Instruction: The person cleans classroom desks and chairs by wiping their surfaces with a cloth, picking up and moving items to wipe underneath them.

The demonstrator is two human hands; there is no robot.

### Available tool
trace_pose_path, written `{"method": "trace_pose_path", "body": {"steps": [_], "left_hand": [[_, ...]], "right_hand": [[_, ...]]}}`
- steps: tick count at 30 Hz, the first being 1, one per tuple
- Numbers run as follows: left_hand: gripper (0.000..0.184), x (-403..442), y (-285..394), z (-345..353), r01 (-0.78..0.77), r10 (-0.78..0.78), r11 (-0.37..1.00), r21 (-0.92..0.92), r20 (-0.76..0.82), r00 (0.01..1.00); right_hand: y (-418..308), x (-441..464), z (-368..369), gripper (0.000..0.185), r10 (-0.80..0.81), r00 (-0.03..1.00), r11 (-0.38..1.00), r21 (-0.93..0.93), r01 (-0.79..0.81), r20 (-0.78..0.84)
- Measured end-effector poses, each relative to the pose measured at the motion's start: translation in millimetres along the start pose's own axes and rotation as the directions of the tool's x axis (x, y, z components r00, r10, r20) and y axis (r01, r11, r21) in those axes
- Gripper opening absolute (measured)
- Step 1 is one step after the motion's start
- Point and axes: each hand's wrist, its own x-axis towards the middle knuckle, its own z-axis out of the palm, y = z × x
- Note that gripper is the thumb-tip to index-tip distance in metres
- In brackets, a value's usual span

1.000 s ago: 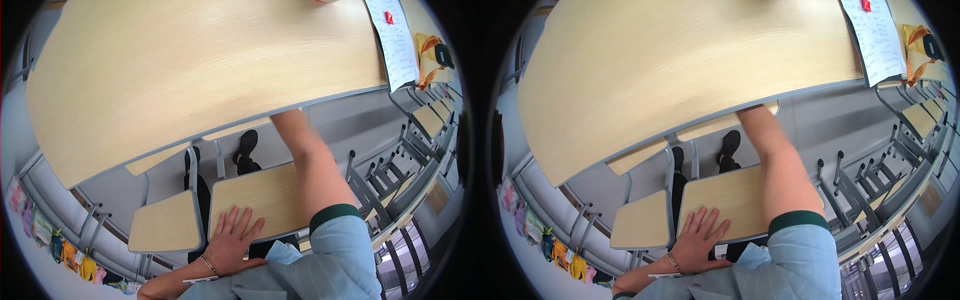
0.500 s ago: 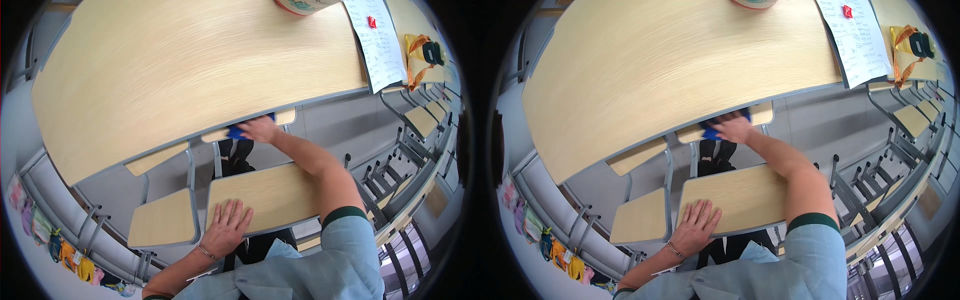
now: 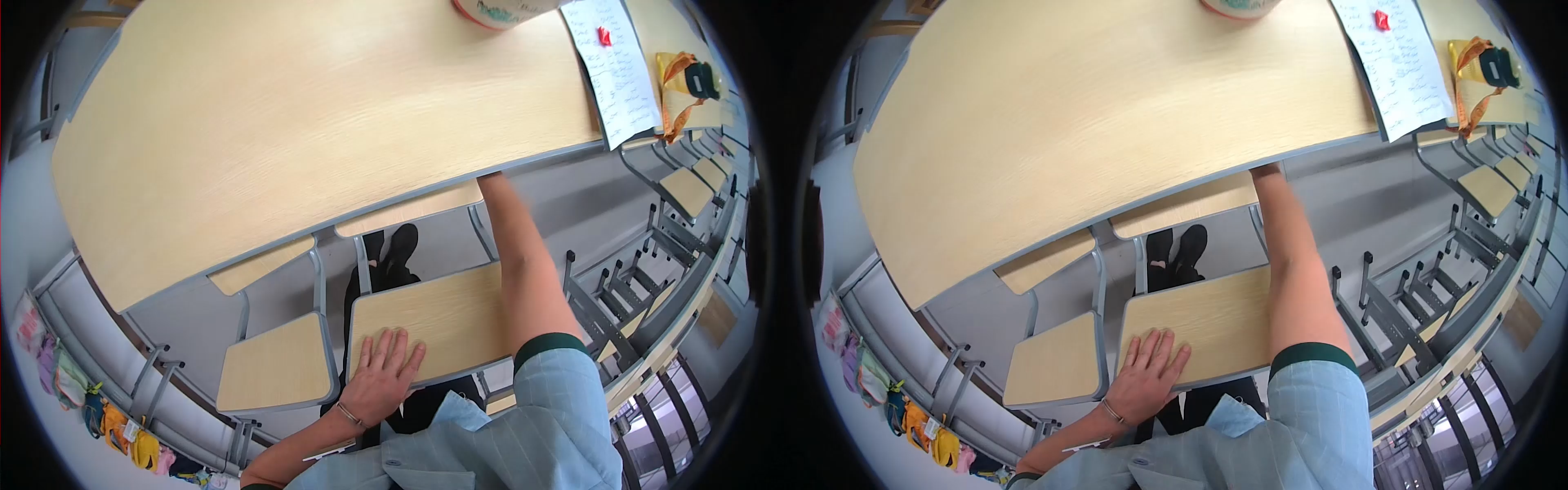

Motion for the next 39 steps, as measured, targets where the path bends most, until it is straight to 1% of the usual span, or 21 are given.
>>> {"method": "trace_pose_path", "body": {"steps": [3,5,8,11,12,14,15,16,19,20,23,24,26,29,30,33,34,35,37,38,39], "left_hand": [[0.082,1,1,2,0.016,-0.016,1.0,0.001,-0.045,0.999],[0.081,0,0,10,0.001,0.001,1.0,0.023,-0.084,0.996],[0.082,4,-3,16,-0.002,-0.001,1.0,-0.024,-0.134,0.991],[0.085,4,-5,7,-0.038,0.018,0.992,-0.118,-0.165,0.986],[0.085,3,-4,2,-0.044,0.019,0.991,-0.127,-0.196,0.98],[0.083,13,-8,-7,-0.012,-0.033,0.965,-0.261,-0.166,0.986],[0.083,21,-8,-12,0.008,-0.059,0.947,-0.322,-0.149,0.987],[0.079,35,-3,-17,-0.023,-0.045,0.969,-0.246,-0.27,0.962],[0.071,94,43,-47,-0.022,-0.118,0.919,-0.394,-0.326,0.938],[0.07,117,64,-54,-0.051,-0.104,0.914,-0.402,-0.354,0.929],[0.07,179,149,-67,-0.212,-0.039,0.867,-0.452,-0.485,0.874],[0.07,195,175,-73,-0.238,-0.035,0.835,-0.495,-0.481,0.876],[0.069,217,223,-76,-0.275,-0.024,0.765,-0.582,-0.453,0.891],[0.065,242,285,-55,-0.276,-0.138,0.818,-0.505,-0.637,0.758],[0.055,248,304,-50,-0.29,-0.096,0.849,-0.441,-0.67,0.736],[0.043,260,360,-41,-0.312,0.0,0.903,-0.296,-0.725,0.688],[0.033,262,381,-43,-0.368,0.14,0.925,-0.095,-0.816,0.562],[0.033,262,400,-47,-0.356,0.083,0.905,-0.232,-0.724,0.684],[0.032,256,436,-58,-0.258,-0.001,0.837,-0.482,-0.474,0.881],[0.025,265,442,-51,-0.449,0.153,0.812,-0.372,-0.607,0.78],[0.026,271,452,-54,-0.484,0.178,0.776,-0.404,-0.597,0.783]], "right_hand": [[-10,-15,14,0.058,0.151,0.984,0.988,0.026,-0.154,0.099],[-4,-32,9,0.058,0.203,0.976,0.972,0.108,-0.211,0.08],[8,-64,-15,0.05,0.269,0.962,0.926,0.258,-0.274,0.055],[44,-98,-39,0.04,0.118,0.98,0.864,0.469,-0.182,0.162],[49,-123,-64,0.048,0.142,0.934,0.644,0.685,-0.339,0.329],[57,-177,-94,0.048,0.084,0.932,0.155,0.919,-0.362,0.352],[59,-203,-107,0.048,0.052,0.938,-0.118,0.935,-0.336,0.344],[62,-229,-125,0.048,0.042,0.956,-0.216,0.937,-0.274,0.289],[63,-295,-160,0.053,0.164,0.986,-0.476,0.878,0.042,0.042],[68,-315,-167,0.056,0.18,0.983,-0.539,0.84,0.064,0.041],[78,-359,-177,0.057,0.256,0.954,-0.66,0.694,0.289,-0.154],[83,-373,-185,0.059,0.277,0.944,-0.691,0.646,0.324,-0.177],[102,-396,-190,0.061,0.331,0.919,-0.67,0.632,0.389,-0.214],[147,-427,-178,0.062,0.416,0.881,-0.637,0.618,0.46,-0.227],[161,-437,-176,0.061,0.429,0.877,-0.631,0.624,0.461,-0.214],[201,-467,-176,0.056,0.458,0.87,-0.621,0.636,0.458,-0.18],[215,-475,-175,0.055,0.456,0.875,-0.629,0.638,0.445,-0.161],[228,-482,-172,0.054,0.452,0.88,-0.635,0.641,0.431,-0.143],[259,-492,-156,0.051,0.387,0.91,-0.524,0.778,0.348,-0.146],[274,-501,-155,0.051,0.342,0.93,-0.452,0.844,0.289,-0.135],[291,-508,-154,0.051,0.298,0.948,-0.374,0.9,0.226,-0.114]]}}
